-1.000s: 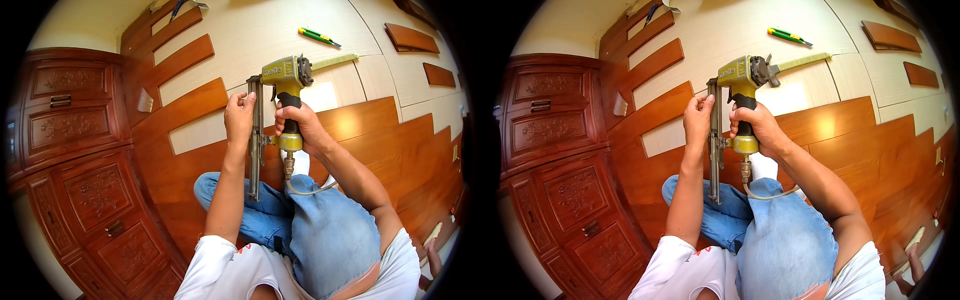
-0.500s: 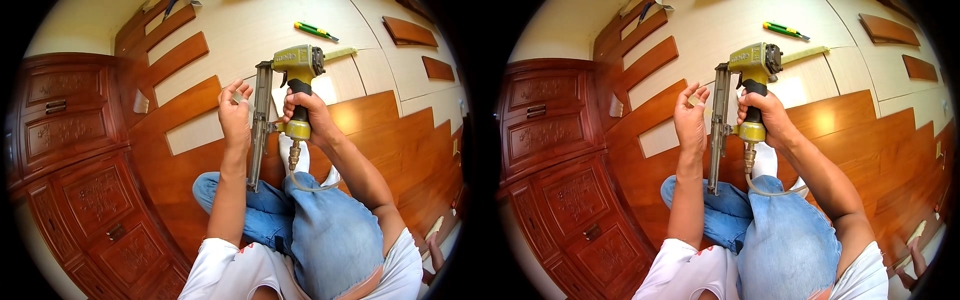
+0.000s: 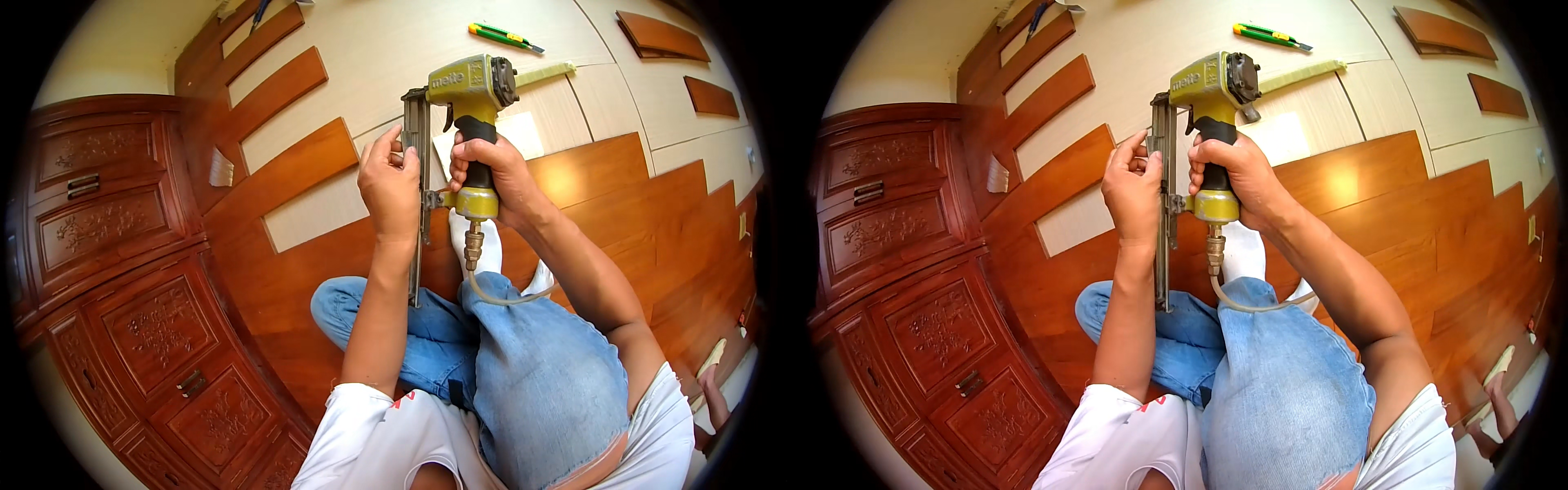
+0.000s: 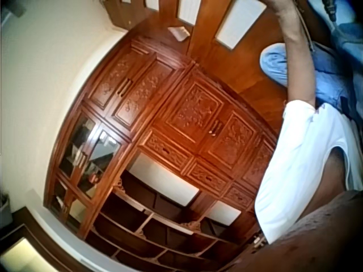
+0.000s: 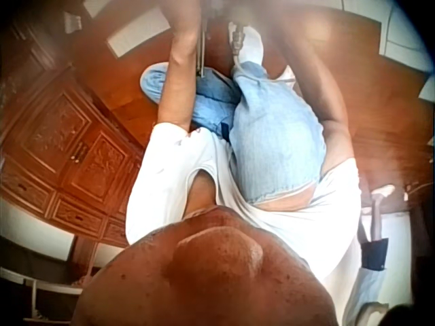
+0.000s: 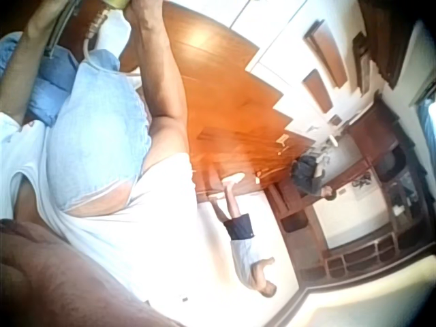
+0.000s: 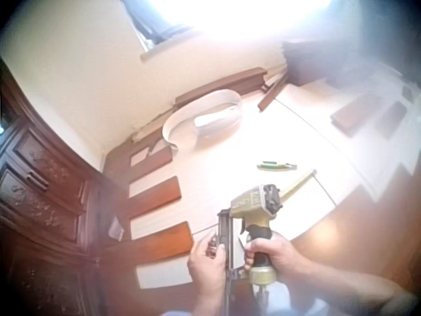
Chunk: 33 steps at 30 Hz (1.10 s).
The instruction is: The person installs floorboards by positioning wooden planks and hammering them into place with a hammer and a block, then securing them with a nail gun.
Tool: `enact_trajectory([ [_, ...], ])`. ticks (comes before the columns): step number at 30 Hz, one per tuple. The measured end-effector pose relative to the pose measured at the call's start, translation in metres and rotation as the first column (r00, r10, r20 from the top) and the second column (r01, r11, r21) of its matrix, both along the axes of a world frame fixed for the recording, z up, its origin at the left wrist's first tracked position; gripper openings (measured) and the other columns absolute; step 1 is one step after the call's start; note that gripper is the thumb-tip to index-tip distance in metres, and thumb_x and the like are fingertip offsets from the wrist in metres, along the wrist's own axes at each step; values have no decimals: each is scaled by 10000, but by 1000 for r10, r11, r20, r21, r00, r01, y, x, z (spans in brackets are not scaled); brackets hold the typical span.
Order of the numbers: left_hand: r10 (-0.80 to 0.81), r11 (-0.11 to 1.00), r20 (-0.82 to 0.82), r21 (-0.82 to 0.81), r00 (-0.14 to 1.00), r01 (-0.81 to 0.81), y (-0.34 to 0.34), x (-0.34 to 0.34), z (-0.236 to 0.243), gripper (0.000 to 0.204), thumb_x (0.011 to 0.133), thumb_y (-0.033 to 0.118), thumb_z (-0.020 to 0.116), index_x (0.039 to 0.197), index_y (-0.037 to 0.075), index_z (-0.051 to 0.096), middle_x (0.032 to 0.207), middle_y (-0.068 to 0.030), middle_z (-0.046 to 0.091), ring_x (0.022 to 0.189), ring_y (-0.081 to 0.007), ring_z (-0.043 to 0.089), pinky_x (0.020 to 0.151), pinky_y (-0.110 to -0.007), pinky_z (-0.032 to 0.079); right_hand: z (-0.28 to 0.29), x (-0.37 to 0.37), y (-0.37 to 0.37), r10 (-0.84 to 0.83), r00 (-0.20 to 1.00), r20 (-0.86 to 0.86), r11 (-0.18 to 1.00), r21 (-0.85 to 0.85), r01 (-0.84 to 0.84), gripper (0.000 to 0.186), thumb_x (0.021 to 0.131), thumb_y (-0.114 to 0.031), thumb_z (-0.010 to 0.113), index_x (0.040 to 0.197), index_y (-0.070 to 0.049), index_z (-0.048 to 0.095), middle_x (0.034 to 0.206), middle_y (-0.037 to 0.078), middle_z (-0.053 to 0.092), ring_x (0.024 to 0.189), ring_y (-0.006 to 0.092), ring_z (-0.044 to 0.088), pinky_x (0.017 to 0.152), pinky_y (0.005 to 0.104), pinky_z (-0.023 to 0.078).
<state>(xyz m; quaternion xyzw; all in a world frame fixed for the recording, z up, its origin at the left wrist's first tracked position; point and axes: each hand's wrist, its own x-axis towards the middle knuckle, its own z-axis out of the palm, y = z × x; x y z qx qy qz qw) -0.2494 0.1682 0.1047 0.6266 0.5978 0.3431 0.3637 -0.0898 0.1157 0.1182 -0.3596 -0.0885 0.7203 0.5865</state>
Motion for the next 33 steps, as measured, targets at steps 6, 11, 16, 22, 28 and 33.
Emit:
enact_trajectory([
  [6, 12, 979, -286, 197, 958, 46, -4, 2, -5, 365, 878, -4, 673, 1242, -24, 688, 943, -78, 606, 718, -167, 600, 695, -319, 541, 2, -3, 0, 6, 1000, 13, 1000, -9, -6, 135, 889, -120, 670, 934, -54, 560, 752, 43, 577, 670, 156, 612, 657, 327, 565],
  [11, -13, 978, -330, 191, 944, 80, 0, 0, -7, 328, 895, 29, 648, 1216, -19, 696, 946, -124, 623, 743, -235, 630, 726, -373, 540, 0, -4, -1, 16, 999, 30, 1000, -11, -15, 131, 887, -122, 672, 922, -56, 564, 749, 44, 582, 672, 158, 613, 659, 326, 565],
  [16, -25, 981, -391, 166, 920, 97, -16, -3, -3, 286, 920, 77, 647, 1181, -26, 701, 966, -163, 630, 805, -323, 648, 775, -421, 532, 1, -3, 0, 5, 999, 48, 1000, -20, -5, 135, 886, -126, 676, 917, -55, 565, 739, 44, 587, 665, 156, 615, 659, 321, 562],
  [22, -42, 984, -362, 144, 931, 101, -40, -2, -5, 265, 969, 111, 640, 1185, -29, 701, 1013, -177, 620, 917, -345, 641, 826, -411, 523, 2, 5, 0, 17, 995, 95, 1000, -19, -15, 124, 882, -118, 675, 906, -53, 571, 722, 45, 585, 653, 157, 610, 649, 313, 550],
  [28, -44, 978, -317, 180, 948, 106, -49, -4, -8, 291, 995, 139, 627, 1227, -28, 678, 1029, -163, 630, 932, -326, 645, 831, -402, 530, 1, 10, -1, -18, 997, 74, 999, -25, 20, 119, 887, -109, 657, 925, -37, 571, 737, 55, 578, 662, 158, 604, 652, 311, 548],
  [33, 95, 995, 52, -46, 994, -93, -25, -2, -27, 303, 1028, 229, 628, 1153, -41, 687, 967, -120, 660, 821, -217, 627, 744, -366, 519, 2, 14, 1, -22, 1000, 3, 1000, -8, 22, 138, 886, -101, 651, 962, -31, 559, 751, 50, 553, 667, 156, 585, 656, 320, 549],
])
